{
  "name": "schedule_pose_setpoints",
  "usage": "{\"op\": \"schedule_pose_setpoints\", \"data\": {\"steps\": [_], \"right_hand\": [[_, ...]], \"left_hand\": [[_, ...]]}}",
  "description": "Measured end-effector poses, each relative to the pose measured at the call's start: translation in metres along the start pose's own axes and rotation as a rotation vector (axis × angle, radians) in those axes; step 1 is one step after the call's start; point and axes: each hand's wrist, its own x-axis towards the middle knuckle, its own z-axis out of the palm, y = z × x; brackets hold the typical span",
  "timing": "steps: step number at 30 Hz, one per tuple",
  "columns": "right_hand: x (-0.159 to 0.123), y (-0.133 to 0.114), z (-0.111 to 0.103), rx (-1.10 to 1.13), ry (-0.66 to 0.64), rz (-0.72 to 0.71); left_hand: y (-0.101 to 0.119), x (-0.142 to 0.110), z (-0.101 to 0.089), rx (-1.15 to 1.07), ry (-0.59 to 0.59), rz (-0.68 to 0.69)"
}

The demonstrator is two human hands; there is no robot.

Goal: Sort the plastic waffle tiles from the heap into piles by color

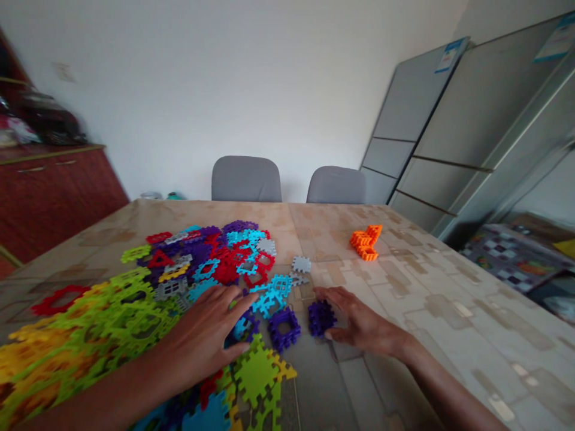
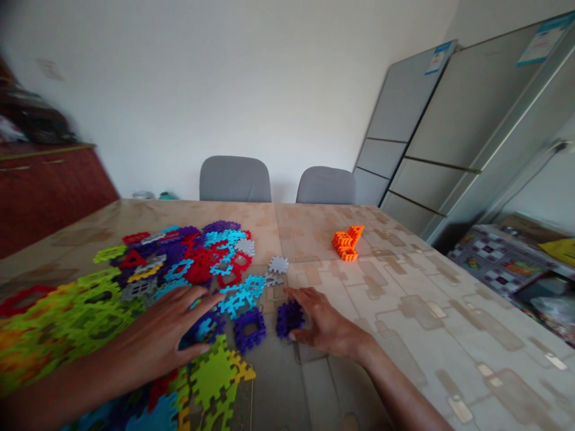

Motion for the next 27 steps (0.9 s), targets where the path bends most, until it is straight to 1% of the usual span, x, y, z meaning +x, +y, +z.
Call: {"op": "schedule_pose_setpoints", "data": {"steps": [4, 6, 8, 12, 14, 19, 27], "right_hand": [[0.002, -0.001, 0.002, -0.033, 0.110, -0.056], [0.001, -0.003, 0.002, -0.043, 0.131, -0.080], [-0.001, -0.006, 0.002, -0.058, 0.127, -0.078], [-0.003, -0.015, 0.001, -0.106, 0.036, -0.038], [-0.002, -0.018, 0.002, -0.127, 0.011, -0.023], [0.000, -0.018, 0.005, -0.139, 0.045, 0.002], [-0.003, -0.016, 0.006, -0.130, 0.046, 0.003]], "left_hand": [[-0.001, -0.003, 0.001, 0.016, -0.034, -0.019], [-0.002, -0.002, 0.000, -0.013, -0.050, -0.026], [-0.001, -0.001, -0.002, -0.047, -0.059, -0.033], [0.003, 0.000, -0.005, -0.072, -0.088, -0.060], [0.005, -0.001, -0.005, -0.068, -0.091, -0.073], [0.004, -0.001, -0.001, -0.072, -0.083, -0.059], [0.002, -0.003, -0.003, -0.078, -0.058, -0.028]]}}
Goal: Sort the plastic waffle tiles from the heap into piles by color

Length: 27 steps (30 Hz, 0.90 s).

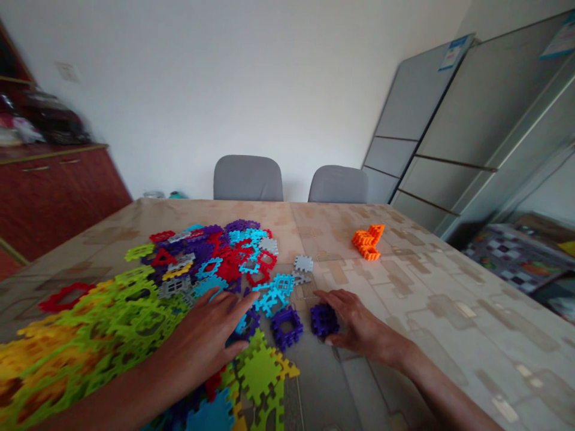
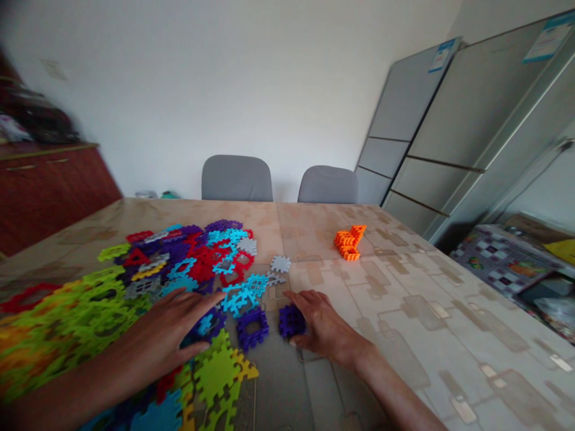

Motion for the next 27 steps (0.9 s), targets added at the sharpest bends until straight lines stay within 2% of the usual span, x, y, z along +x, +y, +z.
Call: {"op": "schedule_pose_setpoints", "data": {"steps": [6, 11, 14, 18, 23, 27], "right_hand": [[0.000, 0.005, 0.006, -0.029, 0.023, -0.004], [0.001, 0.008, 0.010, -0.034, 0.050, -0.023], [0.000, 0.010, 0.011, -0.023, 0.050, -0.034], [0.000, 0.012, 0.011, -0.005, 0.057, -0.055], [0.000, 0.011, 0.011, 0.012, 0.071, -0.066], [-0.001, 0.011, 0.011, 0.020, 0.075, -0.065]], "left_hand": [[-0.002, -0.002, 0.003, 0.005, 0.042, 0.042], [-0.004, -0.002, -0.005, 0.039, 0.015, 0.066], [-0.004, -0.003, -0.009, 0.007, 0.016, 0.036], [0.003, -0.003, -0.007, 0.042, 0.032, -0.038], [0.016, 0.002, -0.002, 0.077, 0.016, 0.006], [0.018, 0.004, -0.005, 0.054, -0.009, 0.035]]}}
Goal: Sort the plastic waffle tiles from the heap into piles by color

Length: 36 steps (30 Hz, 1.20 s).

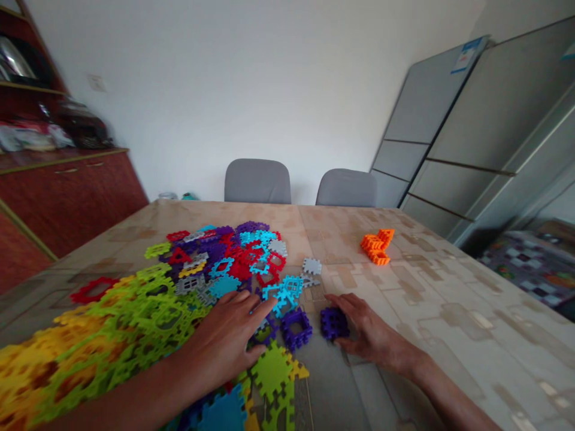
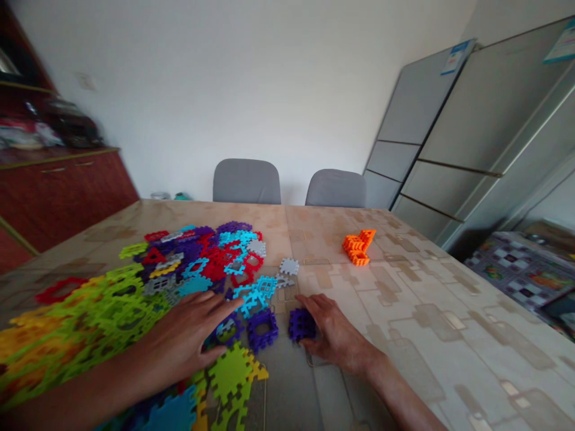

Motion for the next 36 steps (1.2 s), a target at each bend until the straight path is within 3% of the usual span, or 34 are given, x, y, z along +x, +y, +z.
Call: {"op": "schedule_pose_setpoints", "data": {"steps": [6, 13, 19, 23, 29, 36], "right_hand": [[-0.002, 0.001, 0.001, 0.013, 0.004, 0.001], [-0.001, -0.002, -0.001, 0.018, 0.004, 0.002], [-0.002, 0.005, 0.002, 0.020, 0.033, 0.011], [-0.001, 0.008, 0.004, 0.034, 0.001, 0.024], [-0.001, 0.015, 0.009, 0.025, 0.014, 0.007], [-0.007, 0.017, 0.004, 0.045, -0.035, 0.027]], "left_hand": [[-0.003, -0.005, -0.002, -0.089, -0.029, 0.022], [-0.003, -0.003, 0.000, -0.030, -0.011, 0.067], [-0.007, 0.001, -0.014, -0.057, 0.048, 0.033], [0.007, 0.011, -0.017, -0.105, 0.051, 0.058], [0.034, 0.032, -0.001, -0.161, -0.053, 0.075], [0.042, 0.042, 0.009, -0.130, -0.090, 0.074]]}}
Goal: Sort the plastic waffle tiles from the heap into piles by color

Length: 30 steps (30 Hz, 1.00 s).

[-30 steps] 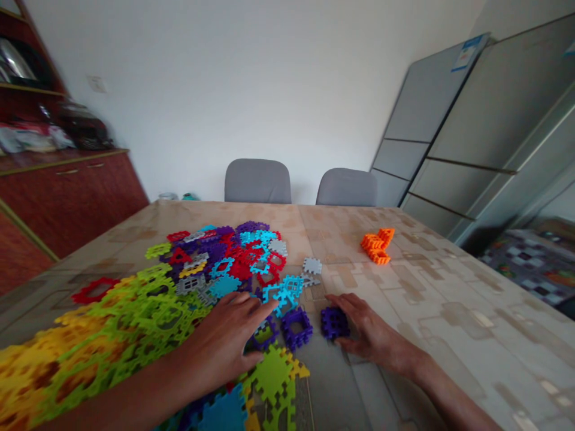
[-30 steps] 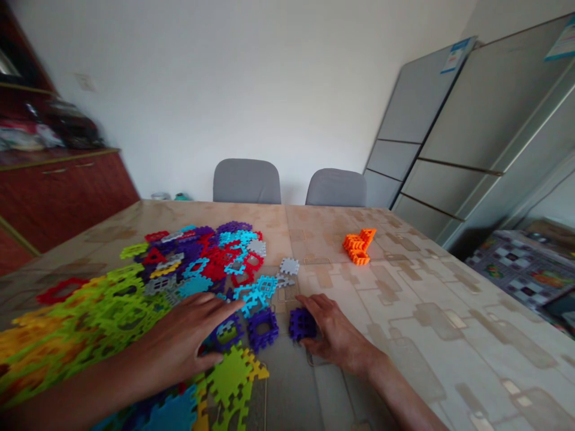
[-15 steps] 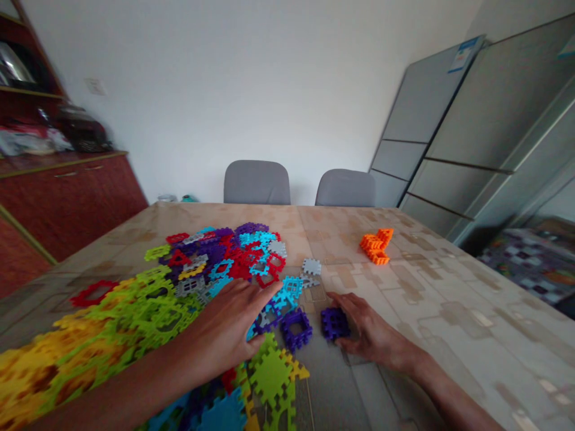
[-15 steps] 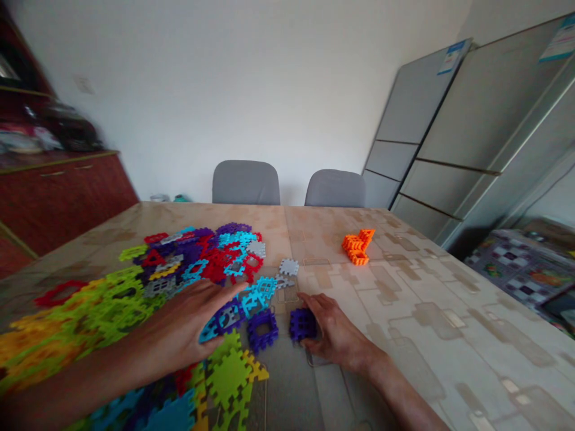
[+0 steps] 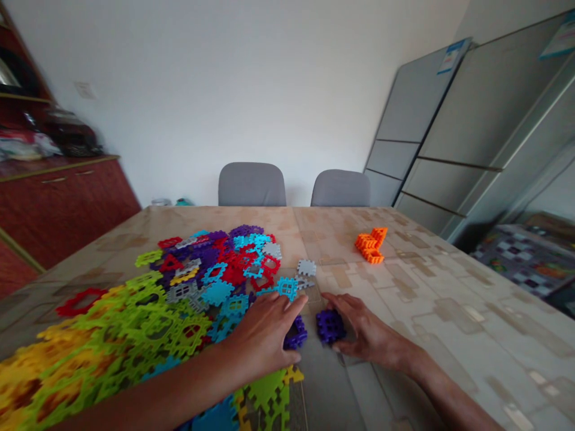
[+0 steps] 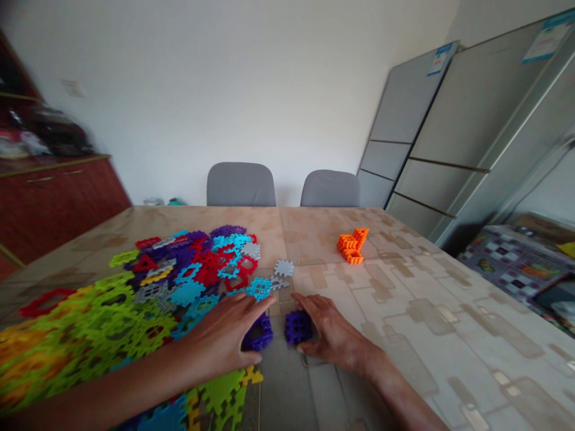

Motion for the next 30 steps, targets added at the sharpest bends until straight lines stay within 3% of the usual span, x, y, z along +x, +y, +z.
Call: {"op": "schedule_pose_setpoints", "data": {"steps": [12, 21, 24, 30], "right_hand": [[0.002, -0.007, -0.012, -0.096, 0.001, -0.004], [-0.002, 0.006, -0.019, -0.073, 0.001, 0.022], [-0.003, 0.021, -0.026, -0.086, 0.043, 0.058], [-0.018, 0.066, -0.052, -0.078, 0.128, 0.155]], "left_hand": [[0.014, 0.011, 0.008, 0.093, -0.025, -0.030], [0.020, 0.015, 0.012, 0.098, -0.022, -0.040], [0.029, 0.031, 0.016, 0.092, 0.004, -0.014], [0.056, 0.086, 0.025, 0.069, 0.081, 0.037]]}}
